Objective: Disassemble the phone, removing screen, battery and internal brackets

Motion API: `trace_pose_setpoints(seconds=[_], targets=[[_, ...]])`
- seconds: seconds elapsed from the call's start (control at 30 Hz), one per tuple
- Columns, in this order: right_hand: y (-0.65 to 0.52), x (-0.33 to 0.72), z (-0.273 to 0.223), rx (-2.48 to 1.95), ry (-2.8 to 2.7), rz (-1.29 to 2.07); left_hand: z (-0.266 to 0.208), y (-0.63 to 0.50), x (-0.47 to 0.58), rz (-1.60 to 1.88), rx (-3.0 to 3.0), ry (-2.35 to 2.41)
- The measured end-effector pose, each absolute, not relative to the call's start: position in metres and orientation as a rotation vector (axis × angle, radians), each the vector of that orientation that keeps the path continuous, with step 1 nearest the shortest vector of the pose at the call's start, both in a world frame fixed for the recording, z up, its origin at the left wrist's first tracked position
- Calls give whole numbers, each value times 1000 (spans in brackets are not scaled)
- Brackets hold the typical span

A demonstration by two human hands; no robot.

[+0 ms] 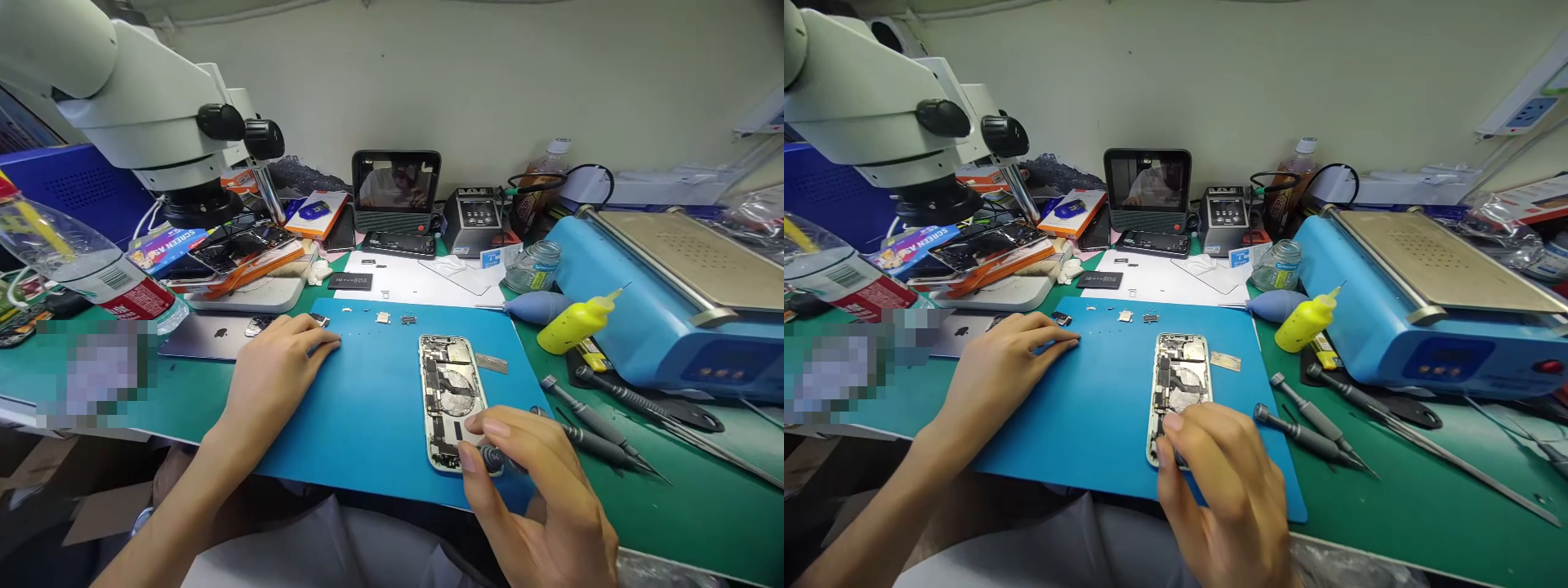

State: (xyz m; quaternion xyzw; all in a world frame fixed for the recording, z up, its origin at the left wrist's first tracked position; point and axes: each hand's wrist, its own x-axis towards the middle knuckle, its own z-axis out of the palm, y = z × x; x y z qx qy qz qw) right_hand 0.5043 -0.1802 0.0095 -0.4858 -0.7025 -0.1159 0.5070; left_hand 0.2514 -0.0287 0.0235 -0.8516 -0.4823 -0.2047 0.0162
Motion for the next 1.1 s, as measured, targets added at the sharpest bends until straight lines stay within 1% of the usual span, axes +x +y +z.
trace_pose_setpoints(seconds=[0.27,0.57,0.77,0.83,0.97,1.1], targets=[[-181,508,8,-1154,-1688,-275,12,-27,246,-643,-2638,-1361],[-184,506,7,-1124,-1677,-169,13,-26,245,-765,-2731,-1463],[-182,508,2,-1129,-1735,-260,18,-45,242,-969,-2670,-1450],[-183,508,-1,-1138,-1737,-231,19,-60,244,-1055,-2673,-1445],[-188,510,-5,-1104,-1694,-107,18,-92,258,-1222,-2882,-1364],[-193,510,-8,-1165,-1617,-96,15,-111,281,-1251,-3108,-1228]])
